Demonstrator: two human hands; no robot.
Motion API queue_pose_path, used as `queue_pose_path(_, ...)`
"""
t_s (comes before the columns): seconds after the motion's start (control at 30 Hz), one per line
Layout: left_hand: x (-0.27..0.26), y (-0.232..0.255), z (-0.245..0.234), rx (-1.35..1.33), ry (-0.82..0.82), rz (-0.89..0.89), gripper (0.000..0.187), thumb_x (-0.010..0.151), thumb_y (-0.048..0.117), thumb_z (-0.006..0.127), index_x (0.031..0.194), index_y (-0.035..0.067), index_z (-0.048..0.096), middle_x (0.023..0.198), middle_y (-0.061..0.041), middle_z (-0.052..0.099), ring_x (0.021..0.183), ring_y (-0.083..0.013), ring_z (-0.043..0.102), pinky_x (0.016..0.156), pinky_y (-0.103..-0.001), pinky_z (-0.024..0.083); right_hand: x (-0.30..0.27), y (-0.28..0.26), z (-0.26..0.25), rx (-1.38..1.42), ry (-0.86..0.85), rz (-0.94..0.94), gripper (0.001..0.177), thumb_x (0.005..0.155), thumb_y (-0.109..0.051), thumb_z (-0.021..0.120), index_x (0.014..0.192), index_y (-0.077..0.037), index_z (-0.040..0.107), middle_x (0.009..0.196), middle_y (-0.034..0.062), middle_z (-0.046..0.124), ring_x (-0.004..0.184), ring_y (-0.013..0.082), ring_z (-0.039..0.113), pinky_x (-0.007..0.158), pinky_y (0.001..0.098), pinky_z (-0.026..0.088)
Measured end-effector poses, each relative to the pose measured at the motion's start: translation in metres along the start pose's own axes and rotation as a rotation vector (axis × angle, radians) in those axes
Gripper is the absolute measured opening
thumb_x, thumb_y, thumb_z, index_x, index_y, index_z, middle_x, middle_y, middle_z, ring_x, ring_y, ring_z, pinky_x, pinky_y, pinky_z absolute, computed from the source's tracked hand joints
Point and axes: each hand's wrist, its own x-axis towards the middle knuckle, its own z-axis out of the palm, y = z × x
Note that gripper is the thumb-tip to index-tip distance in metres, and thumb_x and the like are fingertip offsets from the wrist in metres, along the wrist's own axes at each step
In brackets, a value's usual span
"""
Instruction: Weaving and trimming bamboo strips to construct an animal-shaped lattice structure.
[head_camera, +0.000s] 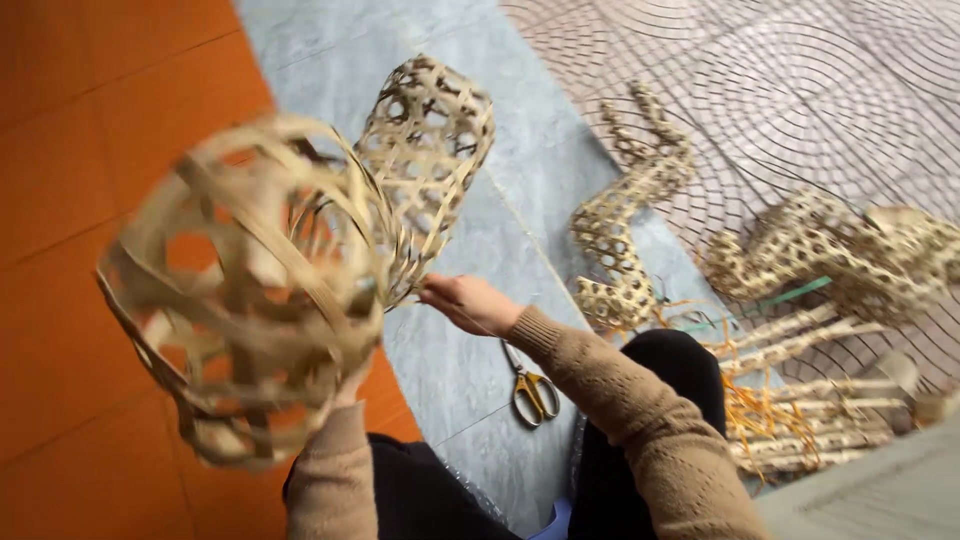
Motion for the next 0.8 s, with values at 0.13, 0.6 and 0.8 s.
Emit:
queue_pose_path(0.13, -0.008, -0.003, -0.002, 1.264, 0.060, 0.270, 0.066, 0.086, 0.030, 0.067, 0.142, 0.006, 0.041, 0.134, -0.011, 0.053, 0.125, -0.0270, 0.048, 0.110, -0.045, 0.032, 0.001, 0.000, -0.005, 0.119, 0.016, 0.047, 0.029, 0.100, -0.030, 0.046, 0.100, -0.004, 0.058, 0.089, 0.0245, 0.069, 0.091, 0.0488, 0.064, 0.080, 0.0557, 0.050)
queue_pose_path(0.6, -0.015, -0.077, -0.003, 2.863, -0.139, 0.611, 0.058, 0.089, 0.023, 0.071, 0.128, -0.008, 0.040, 0.118, -0.026, 0.057, 0.102, -0.0368, 0.055, 0.101, -0.050, 0.041, 0.002, 0.016, 0.001, 0.071, 0.414, 0.218, 0.038, 0.082, -0.029, 0.065, 0.102, -0.012, 0.037, 0.072, 0.0129, 0.062, 0.059, 0.0294, 0.055, 0.058, 0.0407, 0.042)
queue_pose_path(0.8, -0.009, -0.082, 0.006, 2.751, 0.205, 0.540, 0.102, 0.086, 0.036, 0.071, 0.145, -0.013, 0.004, 0.150, -0.034, 0.025, 0.133, -0.0415, 0.038, 0.113, -0.047, 0.031, -0.011, 0.041, -0.002, 0.401, 0.182, -0.055, 0.041, 0.091, -0.003, 0.062, 0.120, -0.007, 0.033, 0.096, 0.0066, 0.053, 0.076, 0.0119, 0.048, 0.066, 0.0243, 0.049)
